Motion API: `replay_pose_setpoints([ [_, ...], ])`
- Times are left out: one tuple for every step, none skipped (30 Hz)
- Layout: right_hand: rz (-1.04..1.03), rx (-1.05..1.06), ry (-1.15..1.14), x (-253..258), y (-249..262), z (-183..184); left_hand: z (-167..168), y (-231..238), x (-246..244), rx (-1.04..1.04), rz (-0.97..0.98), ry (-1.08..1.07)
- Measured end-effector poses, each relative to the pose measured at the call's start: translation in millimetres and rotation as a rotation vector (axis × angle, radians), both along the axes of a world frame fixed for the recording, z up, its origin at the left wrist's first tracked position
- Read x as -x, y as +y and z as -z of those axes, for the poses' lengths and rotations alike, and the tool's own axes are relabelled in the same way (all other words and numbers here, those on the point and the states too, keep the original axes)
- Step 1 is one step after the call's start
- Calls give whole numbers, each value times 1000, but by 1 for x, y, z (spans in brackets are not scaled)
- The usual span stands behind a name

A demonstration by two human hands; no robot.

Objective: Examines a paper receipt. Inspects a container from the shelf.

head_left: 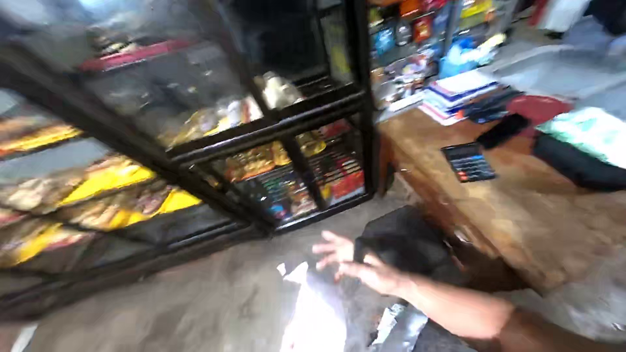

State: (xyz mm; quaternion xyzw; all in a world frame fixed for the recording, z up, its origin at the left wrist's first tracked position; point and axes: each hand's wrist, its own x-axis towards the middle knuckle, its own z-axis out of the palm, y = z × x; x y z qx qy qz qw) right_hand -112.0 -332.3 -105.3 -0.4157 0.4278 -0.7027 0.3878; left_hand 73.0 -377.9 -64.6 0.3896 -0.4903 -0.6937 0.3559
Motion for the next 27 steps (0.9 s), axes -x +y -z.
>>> replay_pose_setpoints([
  [6,98,62,-7,-19,-9,7,-8,-9,-55,-2,34],
  [-3,175,139,-19,-38,-16,17,-15,-23,-108,5,69],
  [-32,223,241,-33,-56,-23,25,-22,-36,-140,10,100],
  [-73,256,356,-50,-74,-29,30,-29,-50,-157,17,126],
  [-111,290,482,-68,-89,-34,33,-37,-66,-144,28,132],
  [-128,330,614,-87,-103,-37,32,-47,-86,-118,37,136],
  [-109,355,719,-107,-112,-37,32,-59,-108,-103,1,161],
  [-63,357,769,-130,-117,-35,31,-75,-135,-87,-43,188],
  [-8,352,759,-154,-121,-31,28,-93,-164,-67,-83,207],
  [32,327,726,-176,-124,-25,24,-109,-193,-53,-135,216],
  [51,284,686,-198,-125,-15,20,-121,-222,-48,-190,222],
  [49,241,638,-220,-127,-4,16,-132,-248,-46,-242,232],
  [32,203,590,-243,-129,9,13,-142,-272,-36,-286,242],
  [-9,163,548,-266,-132,20,11,-151,-292,-23,-323,260],
  [-56,130,512,-289,-135,30,10,-159,-308,-9,-347,290],
  [-104,97,484,-312,-139,37,10,-168,-321,10,-358,328],
  [-158,56,461,-332,-143,41,9,-175,-330,17,-358,372],
  [-223,-10,437,-349,-147,40,8,-180,-336,17,-348,404],
  [-283,-102,398,-363,-152,35,7,-183,-340,13,-341,421],
  [-320,-206,328,-372,-160,26,6,-185,-342,15,-328,435],
  [-332,-278,222,-375,-169,19,6,-188,-344,25,-316,432],
  [-363,-281,100,-373,-180,17,9,-191,-347,55,-304,408],
  [-396,-270,-10,-367,-190,15,13,-194,-350,95,-297,352],
  [-415,-257,-77,-361,-199,13,17,-198,-353,134,-296,274],
  [-420,-226,-87,-355,-206,13,20,-201,-356,142,-297,232],
  [-385,-186,-23,-353,-210,14,22,-204,-358,133,-304,212],
  [-301,-133,91,-353,-214,17,22,-207,-359,115,-321,203],
])
